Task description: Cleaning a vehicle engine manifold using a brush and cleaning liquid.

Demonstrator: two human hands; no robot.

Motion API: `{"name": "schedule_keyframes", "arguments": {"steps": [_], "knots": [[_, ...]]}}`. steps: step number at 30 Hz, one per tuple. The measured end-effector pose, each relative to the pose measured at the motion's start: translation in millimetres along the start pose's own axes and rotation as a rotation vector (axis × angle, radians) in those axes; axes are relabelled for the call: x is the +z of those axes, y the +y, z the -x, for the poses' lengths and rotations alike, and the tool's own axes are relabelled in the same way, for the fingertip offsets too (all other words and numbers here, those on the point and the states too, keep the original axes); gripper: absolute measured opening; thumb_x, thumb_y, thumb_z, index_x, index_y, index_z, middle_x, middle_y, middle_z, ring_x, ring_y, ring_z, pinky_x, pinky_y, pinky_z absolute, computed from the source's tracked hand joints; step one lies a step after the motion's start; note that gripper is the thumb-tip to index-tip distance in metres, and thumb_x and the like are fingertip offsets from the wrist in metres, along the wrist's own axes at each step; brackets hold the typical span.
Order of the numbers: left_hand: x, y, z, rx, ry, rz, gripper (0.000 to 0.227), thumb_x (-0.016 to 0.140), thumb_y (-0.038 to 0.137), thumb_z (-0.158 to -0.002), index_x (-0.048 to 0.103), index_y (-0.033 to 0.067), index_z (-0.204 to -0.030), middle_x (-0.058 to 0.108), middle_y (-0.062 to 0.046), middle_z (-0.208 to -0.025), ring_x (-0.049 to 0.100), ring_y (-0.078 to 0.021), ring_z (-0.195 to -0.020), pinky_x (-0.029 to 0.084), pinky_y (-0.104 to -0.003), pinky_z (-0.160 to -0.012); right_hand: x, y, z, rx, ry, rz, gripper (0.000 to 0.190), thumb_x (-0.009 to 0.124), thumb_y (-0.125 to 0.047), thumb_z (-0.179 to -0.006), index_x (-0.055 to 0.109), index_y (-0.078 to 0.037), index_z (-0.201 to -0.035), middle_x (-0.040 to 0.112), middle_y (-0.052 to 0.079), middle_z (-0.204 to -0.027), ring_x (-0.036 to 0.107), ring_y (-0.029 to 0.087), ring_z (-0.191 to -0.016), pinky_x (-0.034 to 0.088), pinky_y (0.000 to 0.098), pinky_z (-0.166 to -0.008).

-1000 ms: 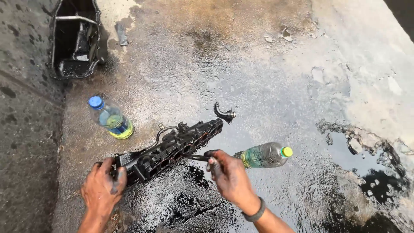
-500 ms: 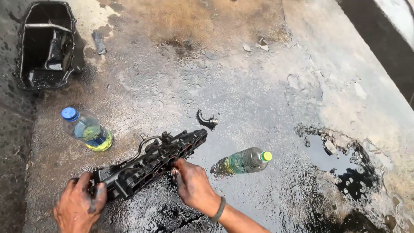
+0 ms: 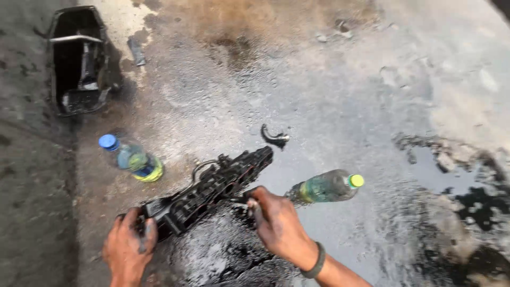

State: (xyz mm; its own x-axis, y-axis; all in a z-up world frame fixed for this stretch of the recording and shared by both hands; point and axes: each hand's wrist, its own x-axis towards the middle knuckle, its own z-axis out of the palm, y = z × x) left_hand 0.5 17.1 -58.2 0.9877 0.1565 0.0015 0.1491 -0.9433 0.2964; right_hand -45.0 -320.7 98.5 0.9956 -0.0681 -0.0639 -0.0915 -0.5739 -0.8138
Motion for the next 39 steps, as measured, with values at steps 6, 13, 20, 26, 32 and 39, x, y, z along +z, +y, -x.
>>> {"name": "schedule_keyframes", "arguments": {"steps": [6, 13, 20, 26, 32, 39], "knots": [[-46, 32, 13, 0.106, 0.005, 0.070, 0.045, 0.064, 0.033, -0.089, 0.069, 0.0053, -0.123, 0.067, -0.027, -0.113, 0.064, -0.0465, -0.102, 0.051, -0.056, -0.091, 32, 32, 6, -0.234, 0.000, -0.008, 0.009, 0.052, 0.002, -0.096, 0.057, 0.000, -0.103, 0.059, 0.013, -0.071, 0.056, 0.028, -0.056, 0.044, 0.0411, -0.049], [-44, 31, 5, 0.109, -0.030, 0.125, 0.042, 0.062, 0.027, -0.086, 0.068, 0.0022, -0.119, 0.068, -0.023, -0.097, 0.067, -0.0402, -0.087, 0.053, -0.054, -0.079, 54, 46, -3, -0.151, -0.063, -0.051, 0.016, 0.048, 0.006, -0.096, 0.058, 0.001, -0.108, 0.061, 0.005, -0.067, 0.054, 0.013, -0.046, 0.042, 0.0316, -0.036], [-51, 39, -2, 0.101, -0.023, 0.100, 0.035, 0.063, 0.022, -0.087, 0.068, 0.0007, -0.114, 0.066, -0.023, -0.091, 0.065, -0.0411, -0.086, 0.051, -0.054, -0.081, 26, 19, -5, -0.178, -0.030, -0.093, 0.012, 0.048, 0.006, -0.097, 0.056, 0.000, -0.103, 0.061, 0.008, -0.068, 0.058, 0.015, -0.048, 0.045, 0.0317, -0.038], [-50, 40, 3, 0.148, 0.015, 0.140, 0.033, 0.063, 0.020, -0.089, 0.069, 0.0009, -0.115, 0.067, -0.023, -0.098, 0.066, -0.0418, -0.088, 0.051, -0.052, -0.082, 31, 24, -7, -0.247, 0.015, -0.097, 0.008, 0.049, 0.002, -0.101, 0.045, -0.003, -0.106, 0.056, 0.009, -0.066, 0.054, 0.020, -0.052, 0.041, 0.0380, -0.043], [-54, 37, -3, 0.104, -0.003, 0.127, 0.032, 0.063, 0.018, -0.089, 0.070, 0.0016, -0.115, 0.068, -0.024, -0.098, 0.067, -0.0417, -0.087, 0.052, -0.051, -0.081, 44, 25, -6, -0.166, -0.014, -0.149, 0.006, 0.049, -0.001, -0.104, 0.044, -0.005, -0.106, 0.057, 0.005, -0.064, 0.053, 0.014, -0.046, 0.039, 0.0340, -0.038], [-47, 28, -7, 0.115, -0.018, 0.131, 0.035, 0.062, 0.019, -0.087, 0.071, -0.0003, -0.114, 0.069, -0.022, -0.097, 0.067, -0.0373, -0.083, 0.052, -0.049, -0.079, 27, 27, 3, -0.006, -0.032, -0.371, 0.008, 0.042, 0.002, -0.103, 0.048, -0.005, -0.104, 0.065, 0.006, -0.075, 0.053, 0.010, -0.047, 0.041, 0.0263, -0.035]]}}
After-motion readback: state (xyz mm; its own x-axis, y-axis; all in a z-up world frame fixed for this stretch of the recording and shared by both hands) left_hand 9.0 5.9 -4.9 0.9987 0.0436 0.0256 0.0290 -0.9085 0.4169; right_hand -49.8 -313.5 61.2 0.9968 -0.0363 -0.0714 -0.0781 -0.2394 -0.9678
